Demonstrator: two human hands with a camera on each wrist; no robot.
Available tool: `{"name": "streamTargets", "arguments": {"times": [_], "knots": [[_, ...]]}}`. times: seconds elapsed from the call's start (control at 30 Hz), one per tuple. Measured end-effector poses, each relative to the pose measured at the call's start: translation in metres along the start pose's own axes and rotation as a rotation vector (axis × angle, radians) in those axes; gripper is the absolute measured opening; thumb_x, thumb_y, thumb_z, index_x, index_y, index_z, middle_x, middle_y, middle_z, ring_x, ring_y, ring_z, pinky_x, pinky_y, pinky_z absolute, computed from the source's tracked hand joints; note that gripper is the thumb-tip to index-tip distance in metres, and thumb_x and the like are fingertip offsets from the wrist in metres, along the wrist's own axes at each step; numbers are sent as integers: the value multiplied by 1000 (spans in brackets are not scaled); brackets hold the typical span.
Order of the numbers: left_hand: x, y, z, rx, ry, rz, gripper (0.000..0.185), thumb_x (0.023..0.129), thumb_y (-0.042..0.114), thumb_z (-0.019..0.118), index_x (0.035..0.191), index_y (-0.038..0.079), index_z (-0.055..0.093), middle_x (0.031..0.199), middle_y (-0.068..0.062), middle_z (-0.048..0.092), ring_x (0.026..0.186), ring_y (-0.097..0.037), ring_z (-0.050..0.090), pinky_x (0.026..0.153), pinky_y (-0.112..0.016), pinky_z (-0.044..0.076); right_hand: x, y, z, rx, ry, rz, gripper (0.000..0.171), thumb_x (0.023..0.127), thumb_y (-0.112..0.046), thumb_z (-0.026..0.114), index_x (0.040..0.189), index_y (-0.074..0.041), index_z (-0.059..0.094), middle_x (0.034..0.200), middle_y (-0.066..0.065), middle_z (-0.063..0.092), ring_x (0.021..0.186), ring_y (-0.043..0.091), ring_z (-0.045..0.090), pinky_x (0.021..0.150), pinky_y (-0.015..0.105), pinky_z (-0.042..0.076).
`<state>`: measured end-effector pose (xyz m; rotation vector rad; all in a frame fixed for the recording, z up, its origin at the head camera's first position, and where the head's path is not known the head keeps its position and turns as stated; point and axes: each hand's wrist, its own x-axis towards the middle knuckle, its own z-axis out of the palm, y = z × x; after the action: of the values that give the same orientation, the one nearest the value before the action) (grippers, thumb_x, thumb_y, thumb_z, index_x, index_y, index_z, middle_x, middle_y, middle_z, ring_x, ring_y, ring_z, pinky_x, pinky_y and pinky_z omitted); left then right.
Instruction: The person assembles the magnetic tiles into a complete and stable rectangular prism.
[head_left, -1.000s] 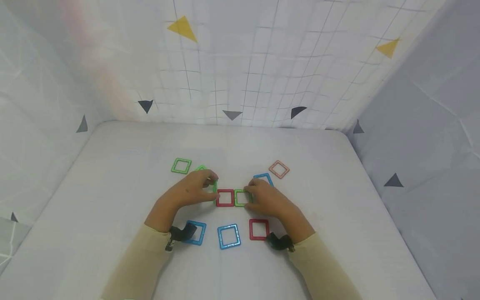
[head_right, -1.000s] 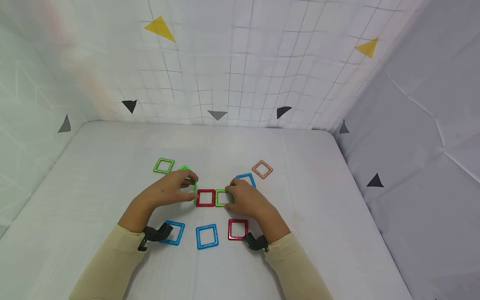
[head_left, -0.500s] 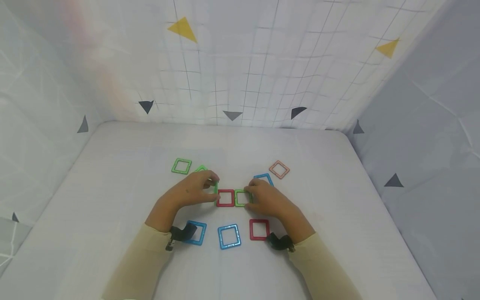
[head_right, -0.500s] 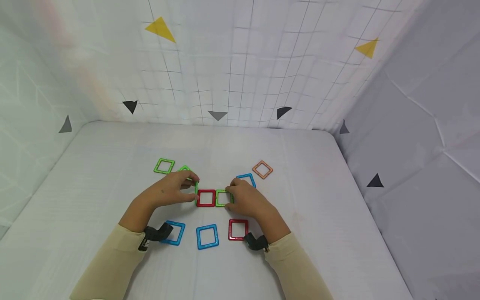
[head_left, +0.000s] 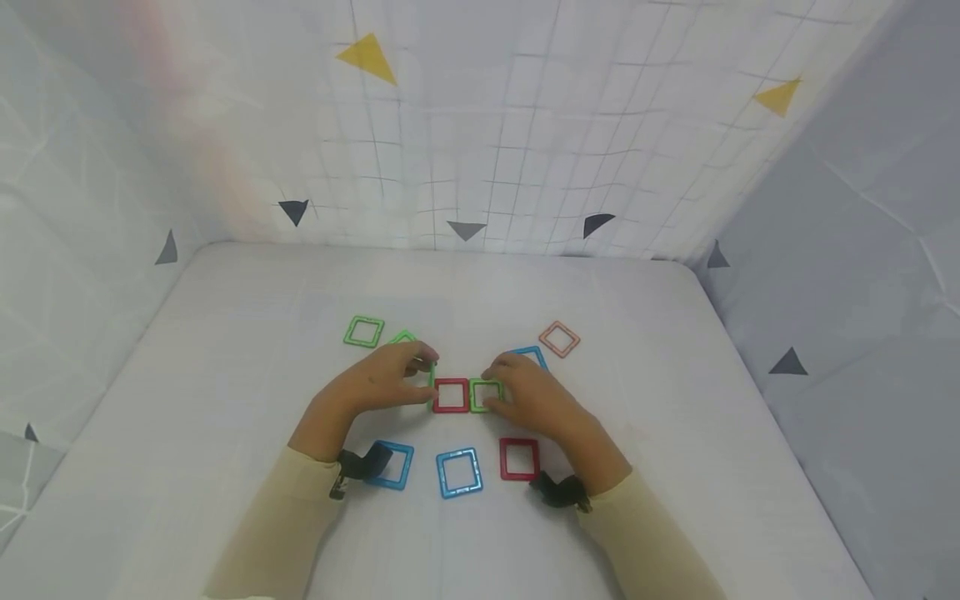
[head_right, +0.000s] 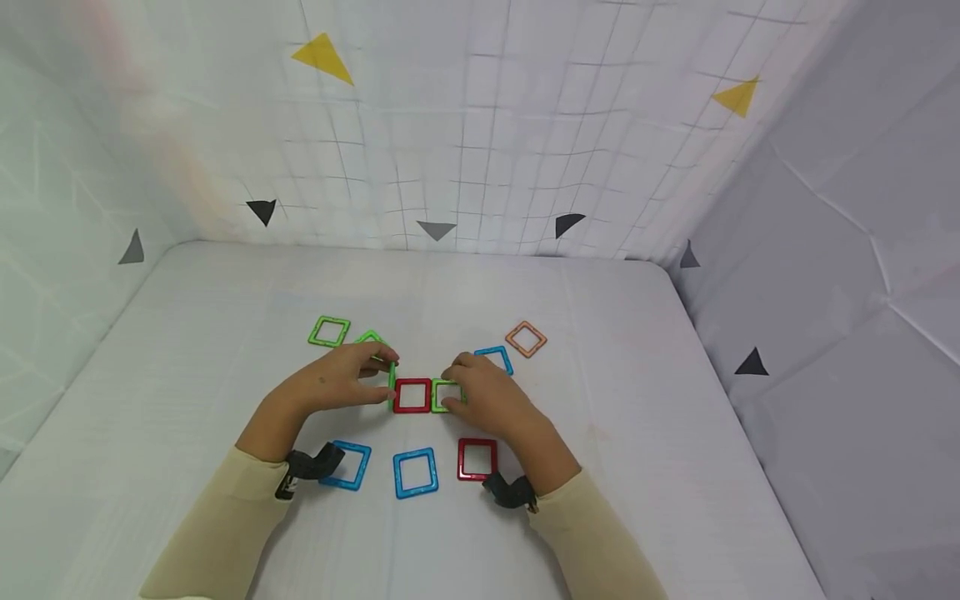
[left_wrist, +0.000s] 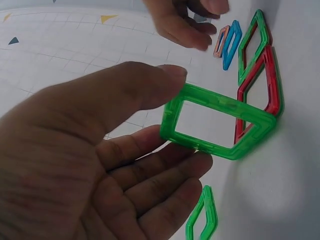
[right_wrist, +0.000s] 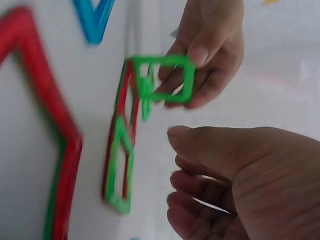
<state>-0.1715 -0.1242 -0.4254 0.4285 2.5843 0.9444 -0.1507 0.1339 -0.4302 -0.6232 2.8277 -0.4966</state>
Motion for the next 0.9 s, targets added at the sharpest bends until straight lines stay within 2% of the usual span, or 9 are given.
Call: {"name": "streamTargets", "arguments": {"times": [0.1, 0.23, 0.47, 0.73, 0.9], "knots": [[0, -1, 0, 14, 2, 6, 53, 82, 39, 79, 128, 21, 60, 127, 3, 63, 122, -21, 59, 97, -45, 54, -3, -12, -3, 28, -30, -28, 34, 89, -33, 75, 121, -22, 71, 119, -4, 65, 113, 17, 60, 95, 36, 55], [0, -1, 0, 31, -1, 18, 54, 82, 40, 79, 128, 21, 60, 127, 3, 64, 121, -20, 60, 98, -44, 53, -6, -25, -1, -4, -114, -88, 28, 90, -32, 74, 116, -22, 73, 105, -8, 68, 98, 11, 62, 88, 29, 56], [-1, -1, -1, 26, -8, 13, 53, 82, 39, 78, 128, 20, 61, 128, 2, 64, 122, -21, 60, 99, -45, 53, -11, -39, 11, 1, -270, -57, 28, 84, -36, 80, 110, -28, 75, 100, -14, 68, 96, 8, 62, 86, 29, 57], [-1, -2, -2, 24, -9, 25, 52, 83, 39, 78, 128, 19, 61, 127, 2, 64, 120, -21, 61, 99, -44, 53, -11, -41, 20, -85, -254, -116, 27, 83, -36, 81, 108, -27, 76, 94, -14, 67, 90, 7, 61, 84, 26, 56], [0, -2, -2, 7, -20, 23, 53, 82, 38, 78, 129, 18, 61, 129, 2, 63, 122, -21, 60, 101, -43, 52, -8, -38, 17, -69, -223, -85, 20, 87, -34, 77, 105, -24, 75, 90, -13, 67, 82, 6, 60, 85, 28, 57]]}}
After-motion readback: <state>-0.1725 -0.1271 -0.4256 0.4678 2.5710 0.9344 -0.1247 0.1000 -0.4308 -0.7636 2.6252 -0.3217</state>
